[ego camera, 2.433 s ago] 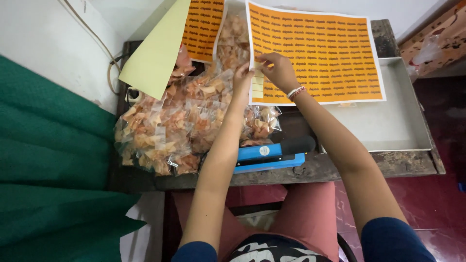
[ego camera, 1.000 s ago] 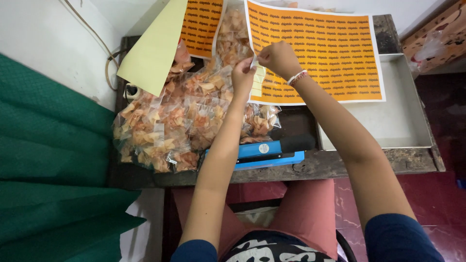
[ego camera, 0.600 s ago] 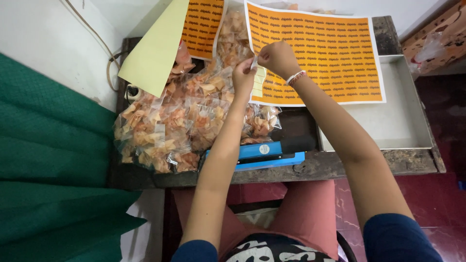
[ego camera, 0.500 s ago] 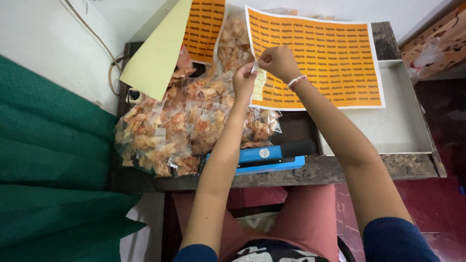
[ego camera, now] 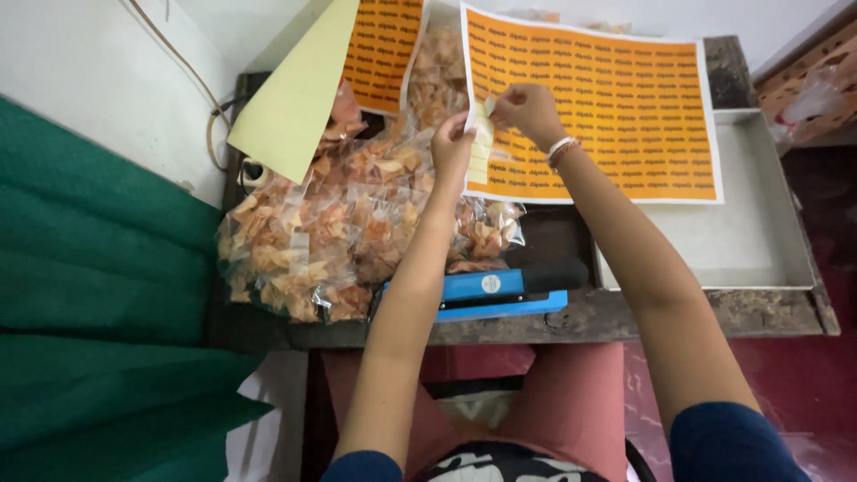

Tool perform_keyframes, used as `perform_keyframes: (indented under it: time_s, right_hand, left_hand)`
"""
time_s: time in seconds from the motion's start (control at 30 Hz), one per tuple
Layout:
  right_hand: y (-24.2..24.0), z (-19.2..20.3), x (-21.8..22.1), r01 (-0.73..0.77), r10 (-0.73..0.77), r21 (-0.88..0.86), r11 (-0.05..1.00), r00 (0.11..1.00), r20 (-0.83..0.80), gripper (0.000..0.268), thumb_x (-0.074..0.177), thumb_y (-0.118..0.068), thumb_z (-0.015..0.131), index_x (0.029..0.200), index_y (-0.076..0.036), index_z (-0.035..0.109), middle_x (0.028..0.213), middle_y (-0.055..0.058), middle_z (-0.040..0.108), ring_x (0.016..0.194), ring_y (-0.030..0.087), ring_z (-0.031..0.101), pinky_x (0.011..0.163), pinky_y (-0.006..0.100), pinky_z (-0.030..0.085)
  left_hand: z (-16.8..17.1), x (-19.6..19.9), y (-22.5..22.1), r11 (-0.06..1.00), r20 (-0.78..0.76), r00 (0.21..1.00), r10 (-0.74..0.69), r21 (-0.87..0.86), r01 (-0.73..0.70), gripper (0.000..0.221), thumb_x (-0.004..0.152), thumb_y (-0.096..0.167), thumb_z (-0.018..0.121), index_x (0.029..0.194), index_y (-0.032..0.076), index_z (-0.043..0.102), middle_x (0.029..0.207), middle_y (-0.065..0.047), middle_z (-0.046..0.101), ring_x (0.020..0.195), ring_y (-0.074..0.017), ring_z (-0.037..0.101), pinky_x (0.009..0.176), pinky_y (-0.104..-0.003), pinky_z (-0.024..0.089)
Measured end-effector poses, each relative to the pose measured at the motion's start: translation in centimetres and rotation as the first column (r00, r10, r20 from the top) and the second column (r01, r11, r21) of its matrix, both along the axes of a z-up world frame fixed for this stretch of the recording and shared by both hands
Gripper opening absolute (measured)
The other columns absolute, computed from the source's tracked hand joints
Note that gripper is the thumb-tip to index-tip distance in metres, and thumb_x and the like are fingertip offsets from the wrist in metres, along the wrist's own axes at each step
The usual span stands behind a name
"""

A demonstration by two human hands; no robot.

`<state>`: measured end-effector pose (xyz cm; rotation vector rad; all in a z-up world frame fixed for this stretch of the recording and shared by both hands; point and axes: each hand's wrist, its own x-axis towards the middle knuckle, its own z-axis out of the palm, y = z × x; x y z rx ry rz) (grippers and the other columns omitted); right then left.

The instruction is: The person peels a sticker from a sheet and applies it to a small plastic bag containing snack chips. They process multiple bags one by one, applying a label to each bag before placing it into a metal tray.

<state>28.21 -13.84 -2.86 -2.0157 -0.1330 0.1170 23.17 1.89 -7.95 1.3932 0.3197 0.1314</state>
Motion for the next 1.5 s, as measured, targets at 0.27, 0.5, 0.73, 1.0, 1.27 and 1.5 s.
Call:
perform_keyframes:
  time_s: [0.27, 0.5, 0.73, 1.0, 1.27, 1.5]
  right_hand:
    - [-0.8, -0.8, 0.2, 0.093, -0.017, 0.265, 0.960, 0.962, -0.274, 0.022, 0.112, -0.020, 0.056, 0.101, -0.005, 0.068, 0.115, 0.017, 0.080, 0.097, 0.020, 0.081, 0.091, 0.029, 0.073]
    - [-1.2, -1.8, 0.4, 0.128, -0.018, 0.342, 0.931, 0.951, -0.308, 0.025, 0.111, -0.018, 0.060, 0.087, -0.013, 0.053, 0.125, 0.019, 0.080, 0.102, 0.024, 0.083, 0.090, 0.030, 0.073]
    - [-1.5, -0.3, -0.6, 0.146, 0.015, 0.433, 0.889, 0.938, -0.347, 0.028, 0.109, -0.018, 0.061, 0.083, -0.017, 0.050, 0.122, 0.014, 0.082, 0.111, 0.023, 0.082, 0.093, 0.032, 0.072]
    - [-1.3, 2.2, -3.9, 0.212, 0.094, 0.645, 0.734, 0.910, -0.405, 0.009, 0.094, -0.005, 0.057, 0.088, -0.010, 0.062, 0.119, 0.013, 0.079, 0.113, 0.024, 0.078, 0.100, 0.037, 0.069]
    - [-2.3, 2.4, -6.2, 0.153, 0.167, 0.700, 0.698, 0.915, -0.366, 0.016, 0.099, -0.006, 0.057, 0.087, -0.015, 0.051, 0.105, 0.009, 0.073, 0.115, 0.025, 0.074, 0.104, 0.041, 0.068]
    - [-5.6, -0.5, -6.8, -0.026, 0.276, 0.637, 0.770, 0.914, -0.297, 0.005, 0.104, -0.014, 0.051, 0.106, -0.017, 0.049, 0.109, -0.001, 0.057, 0.110, 0.016, 0.069, 0.099, 0.033, 0.066]
  left_hand:
    - [1.9, -1.5, 0.1, 1.000, -0.056, 0.998, -0.017, 0.006, 0.017, 0.036, 0.099, -0.002, 0.065, 0.134, 0.005, 0.072, 0.126, -0.015, 0.079, 0.109, -0.0266, 0.076, 0.085, -0.033, 0.065]
    - [1.0, -1.0, 0.2, 1.000, -0.029, 1.000, 0.006, 0.010, -0.006, 0.038, 0.097, -0.005, 0.067, 0.134, 0.002, 0.071, 0.128, -0.015, 0.078, 0.113, -0.0261, 0.075, 0.093, -0.033, 0.065]
    - [1.1, -1.0, 0.3, 1.000, -0.011, 1.000, 0.022, -0.009, -0.022, 0.039, 0.096, -0.006, 0.066, 0.134, 0.001, 0.070, 0.130, -0.016, 0.076, 0.115, -0.0266, 0.073, 0.096, -0.034, 0.063]
    - [-0.3, 0.1, 0.9, 0.871, -0.032, 0.998, -0.048, 0.488, 0.057, 0.050, 0.102, 0.018, 0.058, 0.151, 0.010, 0.058, 0.148, -0.008, 0.069, 0.130, -0.0249, 0.069, 0.102, -0.042, 0.062]
    - [2.9, -1.6, 5.2, 0.783, 0.106, 0.993, -0.050, 0.622, -0.027, 0.047, 0.102, 0.017, 0.058, 0.147, 0.005, 0.058, 0.154, -0.013, 0.060, 0.144, -0.0290, 0.054, 0.121, -0.048, 0.048]
    - [1.6, -6.8, 14.7, 0.658, 0.278, 0.959, -0.053, 0.732, -0.176, 0.029, 0.096, 0.025, 0.067, 0.123, 0.023, 0.074, 0.113, -0.009, 0.071, 0.112, -0.0344, 0.073, 0.100, -0.046, 0.059]
